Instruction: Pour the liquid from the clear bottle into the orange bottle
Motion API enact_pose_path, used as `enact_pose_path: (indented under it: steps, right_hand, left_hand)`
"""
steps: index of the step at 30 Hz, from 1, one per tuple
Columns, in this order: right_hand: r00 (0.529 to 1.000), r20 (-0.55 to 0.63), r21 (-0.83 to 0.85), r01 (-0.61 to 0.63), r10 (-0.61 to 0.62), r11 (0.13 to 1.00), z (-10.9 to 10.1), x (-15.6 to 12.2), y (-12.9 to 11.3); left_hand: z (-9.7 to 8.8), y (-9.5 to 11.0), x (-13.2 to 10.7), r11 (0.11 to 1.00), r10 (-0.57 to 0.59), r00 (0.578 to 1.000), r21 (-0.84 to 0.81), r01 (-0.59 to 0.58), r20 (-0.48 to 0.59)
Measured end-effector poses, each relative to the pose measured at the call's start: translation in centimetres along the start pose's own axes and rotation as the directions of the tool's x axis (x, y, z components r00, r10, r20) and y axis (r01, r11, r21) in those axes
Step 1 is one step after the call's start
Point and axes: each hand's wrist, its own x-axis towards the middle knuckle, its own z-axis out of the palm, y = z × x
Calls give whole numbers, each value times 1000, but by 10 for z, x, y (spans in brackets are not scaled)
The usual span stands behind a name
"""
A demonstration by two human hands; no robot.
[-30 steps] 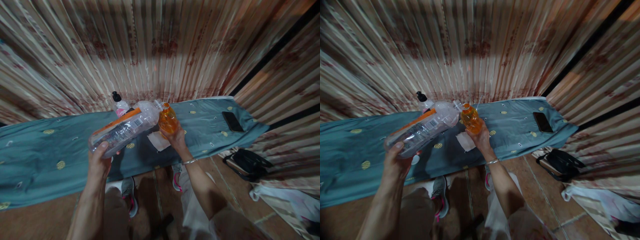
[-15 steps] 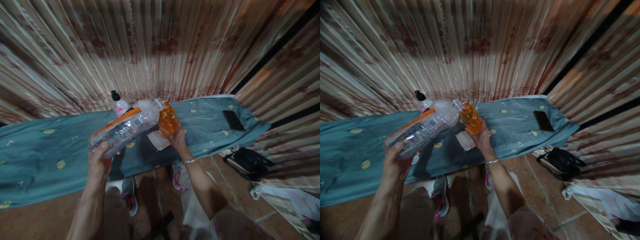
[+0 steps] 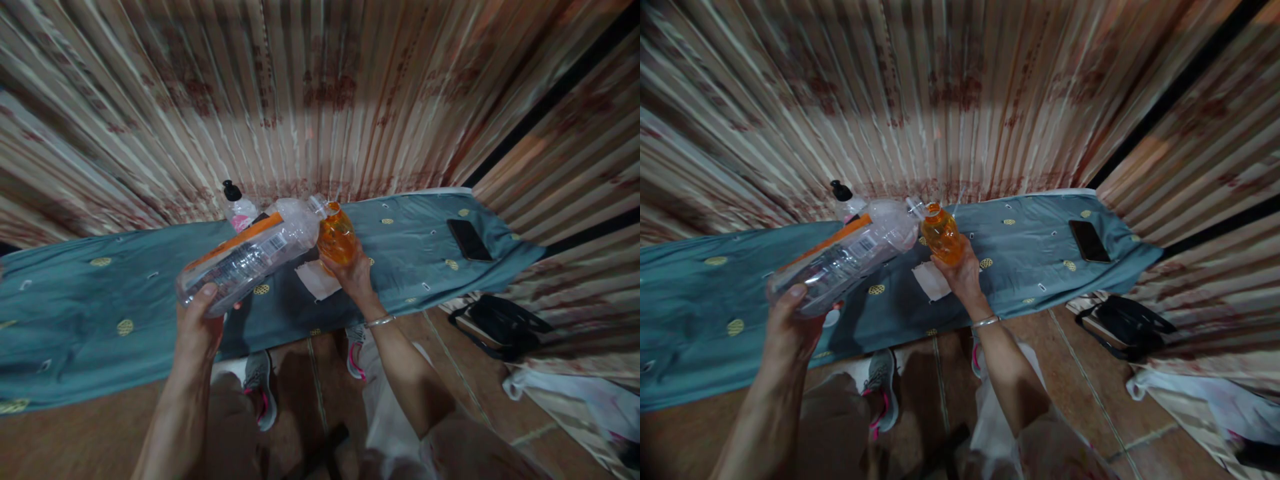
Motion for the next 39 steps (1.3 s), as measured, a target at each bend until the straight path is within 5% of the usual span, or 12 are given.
enact_pose_path:
  steps: [39]
  right_hand:
    - [997, 69, 95, -25, 18, 995, -18, 8, 4]
  left_hand:
    - [14, -8, -5, 998, -70, 997, -9, 70, -24]
